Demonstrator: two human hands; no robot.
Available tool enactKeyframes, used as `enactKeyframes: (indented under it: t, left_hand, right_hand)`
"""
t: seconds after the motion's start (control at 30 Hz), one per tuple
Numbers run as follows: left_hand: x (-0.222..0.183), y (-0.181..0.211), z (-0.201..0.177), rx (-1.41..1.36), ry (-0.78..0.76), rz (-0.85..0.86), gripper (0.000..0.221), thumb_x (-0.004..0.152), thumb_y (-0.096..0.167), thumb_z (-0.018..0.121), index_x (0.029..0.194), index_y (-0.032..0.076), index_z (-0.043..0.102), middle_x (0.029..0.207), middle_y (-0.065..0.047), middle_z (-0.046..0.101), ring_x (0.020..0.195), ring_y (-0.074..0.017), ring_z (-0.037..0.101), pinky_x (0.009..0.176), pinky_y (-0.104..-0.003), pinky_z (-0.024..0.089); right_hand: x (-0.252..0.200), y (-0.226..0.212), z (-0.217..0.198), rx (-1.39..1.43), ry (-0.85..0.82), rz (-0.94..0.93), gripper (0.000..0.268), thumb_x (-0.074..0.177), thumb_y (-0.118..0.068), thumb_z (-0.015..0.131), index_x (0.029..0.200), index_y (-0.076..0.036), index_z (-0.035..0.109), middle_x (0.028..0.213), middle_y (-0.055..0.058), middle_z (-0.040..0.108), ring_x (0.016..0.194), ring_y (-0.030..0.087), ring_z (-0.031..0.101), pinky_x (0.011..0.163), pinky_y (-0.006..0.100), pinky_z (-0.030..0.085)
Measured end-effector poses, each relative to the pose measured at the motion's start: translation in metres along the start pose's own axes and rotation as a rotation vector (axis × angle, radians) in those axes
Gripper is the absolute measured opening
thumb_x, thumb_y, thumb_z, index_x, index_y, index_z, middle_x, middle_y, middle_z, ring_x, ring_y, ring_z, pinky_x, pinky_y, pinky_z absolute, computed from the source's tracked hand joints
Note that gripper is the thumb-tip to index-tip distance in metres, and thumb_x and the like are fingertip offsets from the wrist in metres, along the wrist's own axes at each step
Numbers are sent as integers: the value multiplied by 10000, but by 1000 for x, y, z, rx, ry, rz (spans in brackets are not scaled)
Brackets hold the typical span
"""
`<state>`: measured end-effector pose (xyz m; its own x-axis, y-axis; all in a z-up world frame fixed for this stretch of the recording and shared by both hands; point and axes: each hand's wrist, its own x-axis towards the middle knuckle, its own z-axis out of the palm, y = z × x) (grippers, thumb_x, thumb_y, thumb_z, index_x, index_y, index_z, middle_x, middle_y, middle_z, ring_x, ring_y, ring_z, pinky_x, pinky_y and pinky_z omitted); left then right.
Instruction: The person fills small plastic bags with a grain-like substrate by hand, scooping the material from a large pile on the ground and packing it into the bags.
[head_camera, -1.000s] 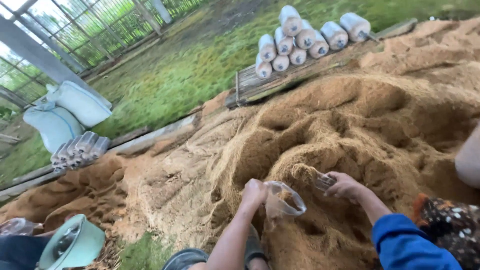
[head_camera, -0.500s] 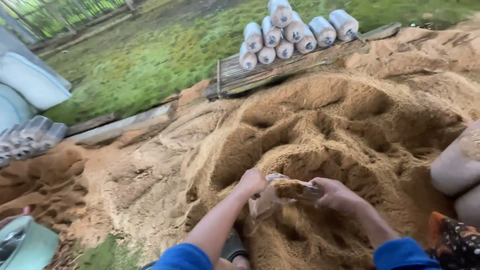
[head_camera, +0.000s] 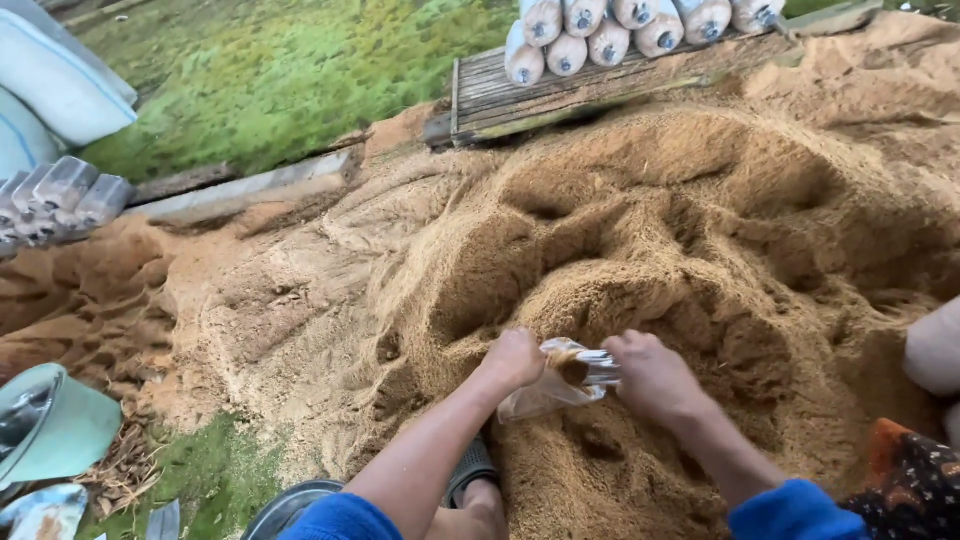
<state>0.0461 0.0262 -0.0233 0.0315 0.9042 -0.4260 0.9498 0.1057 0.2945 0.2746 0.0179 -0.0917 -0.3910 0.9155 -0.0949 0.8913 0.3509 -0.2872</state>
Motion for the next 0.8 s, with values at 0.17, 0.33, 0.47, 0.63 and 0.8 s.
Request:
enactKeyframes:
  t: [0.17,0.33,0.47,0.63,0.8]
  left_hand:
    - [10,-12,15,-42,49,26,419,854,261,599,991,-110,736,1017,-331,724,1038,-479,707,858,-560,596]
    - [-1,-13,9,-66,70,53,434,845,299,591,989,-79,749,1009,-328,727,1038,-480,708,871,-566,596]
    - [-38,-3,-16,20,-44,153,316,887,226,555,990,47,793,1029,-250,762,1080,-440,710,942,-523,591]
    - [-51,-4,-29,1,-102,118,262,924,263,592,1005,129,802,1048,-194,772,1121,-384,706,962,-489,587]
    - [-38,-16,-16,118,-101,75,237,916,277,611,1018,174,798,990,-157,777,1025,-341,746,851,-459,637]
  right_hand:
    - [10,-41,-14,-136,59,-137,388,702,-128,695,1073,-222,630,1058,10,588,1014,282,653,722,397,614]
    - [-7,-63,-75,114,-250,12,572,740,-266,840,1263,-210,615,1345,38,572,1196,361,648,946,514,586]
    - [-22,-81,-113,328,-451,91,669,717,-285,824,1355,-194,643,1495,110,529,1328,388,578,1068,529,503]
    - [-29,-87,-106,393,-502,150,632,655,-242,757,1284,-193,727,1270,142,726,1229,344,665,1028,468,532]
    - [-24,-90,-94,508,-432,215,585,701,-159,818,1282,-169,757,1183,127,774,1133,313,722,959,449,556]
